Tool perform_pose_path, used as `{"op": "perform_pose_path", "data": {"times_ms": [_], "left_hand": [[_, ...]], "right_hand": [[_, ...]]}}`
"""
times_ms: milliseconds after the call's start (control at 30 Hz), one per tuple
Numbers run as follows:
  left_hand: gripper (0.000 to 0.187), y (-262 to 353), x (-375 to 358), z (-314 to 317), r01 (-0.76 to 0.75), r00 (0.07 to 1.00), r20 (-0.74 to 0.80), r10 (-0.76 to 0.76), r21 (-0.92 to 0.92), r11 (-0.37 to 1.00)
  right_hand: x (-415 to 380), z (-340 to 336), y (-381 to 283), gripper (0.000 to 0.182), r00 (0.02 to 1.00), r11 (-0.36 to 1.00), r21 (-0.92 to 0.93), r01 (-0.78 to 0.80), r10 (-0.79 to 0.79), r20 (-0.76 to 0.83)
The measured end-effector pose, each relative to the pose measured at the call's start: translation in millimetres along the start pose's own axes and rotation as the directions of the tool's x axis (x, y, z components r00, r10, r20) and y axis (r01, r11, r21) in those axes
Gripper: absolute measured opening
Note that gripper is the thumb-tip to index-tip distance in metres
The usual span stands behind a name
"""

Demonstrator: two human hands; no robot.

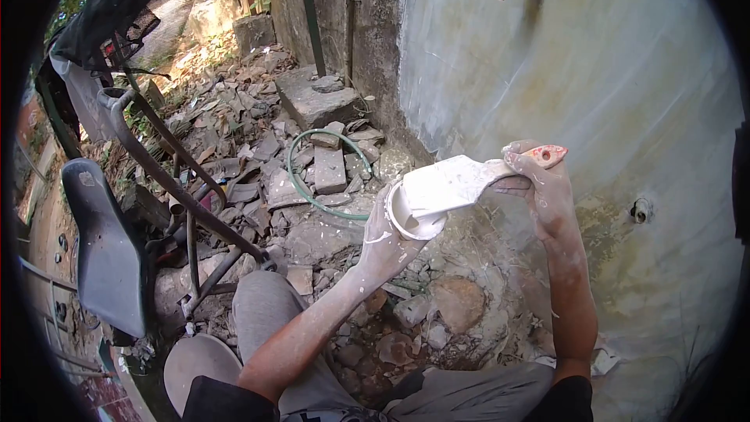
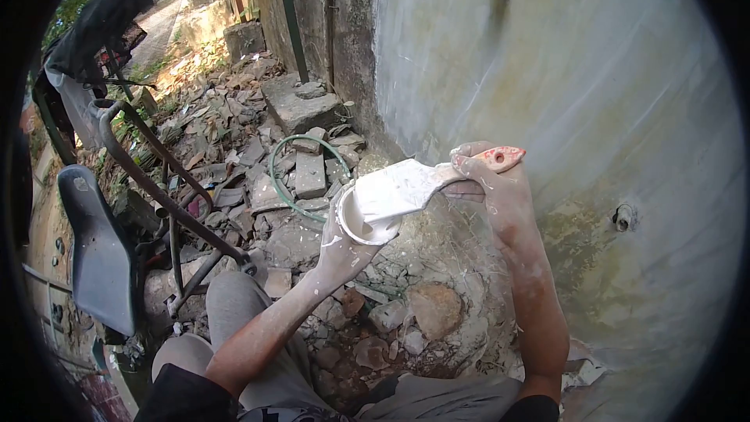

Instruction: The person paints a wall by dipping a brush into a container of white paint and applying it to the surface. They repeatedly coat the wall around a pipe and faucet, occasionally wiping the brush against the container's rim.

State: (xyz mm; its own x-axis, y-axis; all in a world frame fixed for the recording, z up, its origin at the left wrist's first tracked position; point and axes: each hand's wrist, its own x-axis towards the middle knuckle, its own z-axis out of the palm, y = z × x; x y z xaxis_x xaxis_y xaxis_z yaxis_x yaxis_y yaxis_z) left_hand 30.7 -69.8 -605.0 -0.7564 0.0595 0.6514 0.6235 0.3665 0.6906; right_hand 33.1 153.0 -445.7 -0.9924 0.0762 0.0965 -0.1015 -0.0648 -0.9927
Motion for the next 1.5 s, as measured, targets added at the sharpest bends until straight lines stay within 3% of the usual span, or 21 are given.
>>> {"op": "perform_pose_path", "data": {"times_ms": [100, 167, 300, 367, 433, 500, 600, 767, 800, 900, 967, 1067, 1200, 1333, 1400, 1433, 1500], "left_hand": [[0.076, 3.4, 2.2, 2.1, 0.076, 0.997, 0.047, -0.068, -0.18, 0.981], [0.076, 9.8, 5.0, -2.9, -0.042, 0.997, 0.064, 0.045, -0.046, 0.998], [0.076, 20.7, 9.1, -3.3, -0.069, 0.997, 0.044, 0.071, -0.035, 0.997], [0.074, 18.1, 5.1, 6.1, 0.183, 0.98, 0.006, -0.196, -0.393, 0.901], [0.075, 8.1, 0.7, 4.3, 0.125, 0.987, -0.046, -0.152, -0.364, 0.923], [0.079, -2.1, 2.3, 7.9, 0.136, 0.991, 0.019, -0.136, -0.239, 0.961], [0.081, -4.4, 4.2, 13.0, 0.105, 0.994, -0.003, -0.112, -0.325, 0.94], [0.078, -2.3, 6.3, 13.3, 0.163, 0.984, -0.007, -0.176, -0.339, 0.927], [0.06, -8.7, 4.6, 14.1, 0.118, 0.992, -0.003, -0.122, -0.249, 0.961], [0.075, -20.9, 3.8, 23.7, 0.173, 0.985, 0.065, -0.16, -0.364, 0.915], [0.074, -12.2, 9.6, 21.9, 0.105, 0.994, 0.042, -0.096, -0.325, 0.94], [0.076, -12.6, 13.0, 23.8, -0.024, 1.0, -0.001, 0.025, -0.187, 0.982], [0.079, -12.6, 14.2, 27.0, 0.1, 0.994, 0.001, -0.109, -0.406, 0.908], [0.081, -16.3, 13.3, 29.7, 0.048, 0.997, -0.048, -0.063, -0.274, 0.961], [0.081, -11.6, 16.3, 26.6, 0.017, 0.998, -0.063, -0.032, -0.218, 0.976], [0.082, -6.1, 17.6, 24.5, -0.014, 0.997, -0.077, 0.001, -0.168, 0.986], [0.082, 0.0, 20.4, 20.9, -0.039, 0.995, -0.092, 0.028, -0.116, 0.992]], "right_hand": [[-3.8, -5.7, -8.5, 0.017, 0.998, 0.997, 0.046, 0.06, -0.059, -0.024], [-4.5, -6.1, -7.8, 0.017, 0.998, 0.997, 0.05, 0.055, -0.053, -0.036], [-8.3, -4.3, -4.7, 0.016, 1.0, 0.999, 0.04, -0.015, 0.015, -0.017], [-7.8, -5.0, 3.3, 0.015, 1.0, 1.0, 0.023, -0.017, 0.017, 0.005], [-9.0, -7.0, 12.0, 0.015, 1.0, 1.0, -0.009, -0.003, 0.003, 0.013], [-8.9, -9.2, 11.3, 0.013, 1.0, 0.994, -0.11, -0.006, 0.008, 0.016], [-12.8, -12.2, -1.0, 0.011, 0.998, 0.973, -0.228, 0.034, -0.019, 0.068], [-14.3, -11.8, -19.7, 0.012, 0.998, 0.991, -0.126, -0.043, 0.037, -0.053], [-14.5, -12.3, -21.4, 0.012, 0.998, 0.99, -0.136, -0.025, 0.016, -0.064], [-14.0, -11.3, -15.8, 0.012, 0.992, 0.994, -0.082, -0.074, 0.065, -0.105], [-12.7, -7.3, -7.9, 0.013, 0.997, 0.996, -0.058, -0.075, 0.073, -0.024], [-9.8, -6.6, 1.2, 0.014, 0.991, 0.988, -0.086, -0.126, 0.122, -0.052], [-8.2, -12.0, -6.1, 0.015, 0.983, 0.984, -0.11, -0.138, 0.122, -0.138], [-11.5, -13.5, -15.1, 0.016, 0.972, 0.981, -0.122, -0.148, 0.122, -0.198], [-11.0, -15.8, -14.9, 0.016, 0.951, 0.976, 0.043, -0.213, 0.217, -0.222], [-9.7, -19.5, -10.4, 0.016, 0.951, 0.975, 0.035, -0.218, 0.221, -0.217], [-6.2, -26.4, 1.4, 0.019, 0.964, 0.967, 0.148, -0.207, 0.227, -0.139]]}}
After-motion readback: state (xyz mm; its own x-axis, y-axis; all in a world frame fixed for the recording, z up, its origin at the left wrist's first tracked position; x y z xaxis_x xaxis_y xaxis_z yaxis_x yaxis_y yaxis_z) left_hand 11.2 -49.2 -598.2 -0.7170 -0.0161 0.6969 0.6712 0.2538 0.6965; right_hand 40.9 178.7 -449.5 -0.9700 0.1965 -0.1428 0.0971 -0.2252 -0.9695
